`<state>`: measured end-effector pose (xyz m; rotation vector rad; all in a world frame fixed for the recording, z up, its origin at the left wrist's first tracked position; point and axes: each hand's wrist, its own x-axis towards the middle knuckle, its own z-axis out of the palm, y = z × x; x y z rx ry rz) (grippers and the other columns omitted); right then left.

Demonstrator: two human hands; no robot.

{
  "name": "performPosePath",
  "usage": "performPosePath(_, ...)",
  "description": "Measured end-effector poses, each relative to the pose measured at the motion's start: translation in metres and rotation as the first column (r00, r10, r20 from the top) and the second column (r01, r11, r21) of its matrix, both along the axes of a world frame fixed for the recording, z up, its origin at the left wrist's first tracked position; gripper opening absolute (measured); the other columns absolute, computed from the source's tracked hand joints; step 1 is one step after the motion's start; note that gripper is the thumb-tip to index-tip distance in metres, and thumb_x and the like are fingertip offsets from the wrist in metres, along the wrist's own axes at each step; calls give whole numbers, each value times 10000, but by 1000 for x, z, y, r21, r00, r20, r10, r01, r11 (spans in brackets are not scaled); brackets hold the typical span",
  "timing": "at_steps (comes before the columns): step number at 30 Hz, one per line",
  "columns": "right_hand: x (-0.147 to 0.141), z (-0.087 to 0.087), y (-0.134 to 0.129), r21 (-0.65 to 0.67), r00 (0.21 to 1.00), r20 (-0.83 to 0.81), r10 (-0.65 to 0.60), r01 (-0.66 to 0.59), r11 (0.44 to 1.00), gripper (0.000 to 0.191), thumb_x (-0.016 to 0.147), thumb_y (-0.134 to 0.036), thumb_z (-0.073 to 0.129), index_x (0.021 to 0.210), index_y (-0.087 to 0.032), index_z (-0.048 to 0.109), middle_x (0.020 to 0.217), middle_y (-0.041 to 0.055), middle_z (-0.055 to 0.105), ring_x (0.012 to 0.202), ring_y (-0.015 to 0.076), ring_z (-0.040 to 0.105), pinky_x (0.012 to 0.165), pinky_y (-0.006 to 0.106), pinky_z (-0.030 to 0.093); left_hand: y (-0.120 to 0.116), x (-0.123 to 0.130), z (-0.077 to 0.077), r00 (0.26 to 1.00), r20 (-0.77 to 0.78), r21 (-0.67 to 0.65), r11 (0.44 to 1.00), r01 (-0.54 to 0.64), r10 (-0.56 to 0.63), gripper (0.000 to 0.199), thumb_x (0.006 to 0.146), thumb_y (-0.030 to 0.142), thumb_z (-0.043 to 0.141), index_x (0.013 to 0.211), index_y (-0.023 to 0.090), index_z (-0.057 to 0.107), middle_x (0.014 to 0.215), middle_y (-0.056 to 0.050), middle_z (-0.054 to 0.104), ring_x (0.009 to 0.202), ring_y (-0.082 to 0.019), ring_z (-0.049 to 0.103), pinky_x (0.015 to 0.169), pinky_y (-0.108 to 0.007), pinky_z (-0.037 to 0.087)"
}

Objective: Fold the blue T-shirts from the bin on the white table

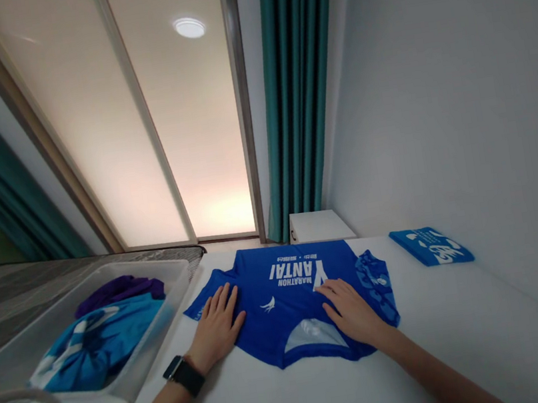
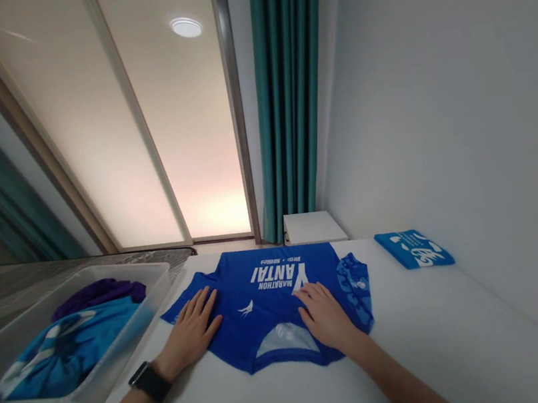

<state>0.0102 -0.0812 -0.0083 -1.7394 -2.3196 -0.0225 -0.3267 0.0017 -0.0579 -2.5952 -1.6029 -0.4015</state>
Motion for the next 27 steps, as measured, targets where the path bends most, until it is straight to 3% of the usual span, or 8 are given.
performPosePath(3,-31,-6,17,13,1000,12,-27,27,1000,464,971,-339,376,1385,-178,510,1440,131,478,1371,259,372,1162,461,249,-1,-11,-1,993,-37,-52,992,-114,113,670,962,539,328,1496,134,344,1544,-134,342,1437,-303,281,1155,-481,256)
performPosePath(7,-56,-10,26,-118,997,64,-46,54,992,564,984,-461,336,1486,-207,371,1571,111,283,1460,274,187,1185,491,135,-9,-11,1,991,-46,-28,991,-130,128,648,956,540,344,1486,169,375,1533,-140,359,1433,-328,282,1146,-517,246)
performPosePath(11,-50,-9,16,-195,995,101,-27,46,980,596,994,-525,240,1519,-247,285,1602,71,173,1477,256,100,1187,515,63,-27,-3,4,994,-53,0,995,-100,100,620,953,526,353,1463,181,423,1501,-174,407,1400,-369,335,1099,-544,298)
performPosePath(18,-23,-17,-27,-163,996,86,6,8,987,571,995,-541,229,1512,-305,288,1595,27,216,1470,264,145,1190,522,79,-62,4,20,999,-39,1,1000,-29,29,639,939,547,364,1485,214,379,1335,-179,568,1223,-388,496,982,-557,378)
performPosePath(21,-20,-12,-33,-188,998,65,6,6,982,563,986,-535,285,1503,-314,314,1588,22,250,1461,267,185,1189,521,106,-55,6,32,1000,-17,17,1000,-15,15,588,952,503,366,1455,205,427,1229,-153,617,1143,-349,534,981,-533,379)
performPosePath(24,-21,-1,-24,-192,1000,25,3,2,981,511,980,-451,340,1439,-256,450,1513,64,406,1401,266,329,1176,497,198,-30,11,38,999,21,71,997,40,-42,513,962,412,373,1414,191,473,1334,-135,564,1236,-308,484,1046,-479,350)
performPosePath(27,-25,8,-5,-122,999,-29,39,-43,992,461,979,-283,285,1337,-179,558,1364,103,564,1280,231,478,1136,436,305,1,19,36,997,43,76,995,68,-71,528,965,380,373,1452,177,411,1458,-115,476,1339,-266,414,1106,-429,314)
